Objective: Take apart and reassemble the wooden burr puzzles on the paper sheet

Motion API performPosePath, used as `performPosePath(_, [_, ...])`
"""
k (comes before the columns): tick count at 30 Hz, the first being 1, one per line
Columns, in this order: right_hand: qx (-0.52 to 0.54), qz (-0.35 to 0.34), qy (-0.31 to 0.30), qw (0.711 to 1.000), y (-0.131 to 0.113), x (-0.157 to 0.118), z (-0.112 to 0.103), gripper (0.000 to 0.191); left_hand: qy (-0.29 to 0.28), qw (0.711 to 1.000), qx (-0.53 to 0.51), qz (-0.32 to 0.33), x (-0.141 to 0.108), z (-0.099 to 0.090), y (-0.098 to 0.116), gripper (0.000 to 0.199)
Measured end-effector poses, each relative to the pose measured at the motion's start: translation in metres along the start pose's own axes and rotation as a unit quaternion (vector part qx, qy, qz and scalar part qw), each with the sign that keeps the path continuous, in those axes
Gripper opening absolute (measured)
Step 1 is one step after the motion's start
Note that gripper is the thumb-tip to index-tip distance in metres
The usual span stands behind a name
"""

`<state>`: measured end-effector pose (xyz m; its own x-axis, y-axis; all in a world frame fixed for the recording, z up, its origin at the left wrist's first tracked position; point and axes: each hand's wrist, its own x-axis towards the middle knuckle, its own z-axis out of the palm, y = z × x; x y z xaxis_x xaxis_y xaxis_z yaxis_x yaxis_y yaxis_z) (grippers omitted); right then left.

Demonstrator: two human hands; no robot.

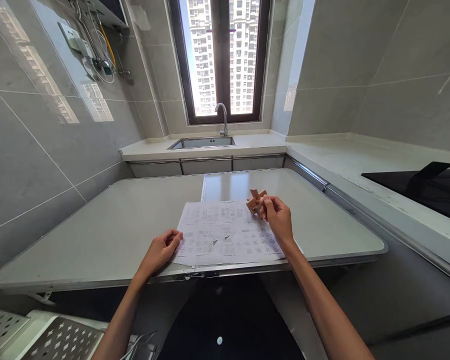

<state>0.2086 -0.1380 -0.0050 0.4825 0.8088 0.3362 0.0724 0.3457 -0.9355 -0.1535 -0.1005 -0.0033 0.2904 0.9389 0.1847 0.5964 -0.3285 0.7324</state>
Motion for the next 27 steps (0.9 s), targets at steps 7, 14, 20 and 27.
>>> performPosePath(7, [0.107,0.077,-0.172,0.976,-0.006,-0.05,0.044,0.038,0.043,0.996,-0.016,0.075,-0.008,0.006,0.016,0.036])
performPosePath(14, [0.159,0.132,-0.271,0.94,0.003,-0.073,0.061,0.037,-0.106,0.974,-0.092,0.175,0.001,0.035,0.044,0.091])
performPosePath(20, [0.135,0.122,-0.307,0.934,0.005,-0.073,0.064,0.038,-0.154,0.958,-0.18,0.162,0.005,0.045,0.043,0.093])
performPosePath(27, [0.051,0.068,-0.318,0.944,0.009,-0.07,0.065,0.04,-0.115,0.966,-0.158,0.169,0.005,0.049,0.037,0.09])
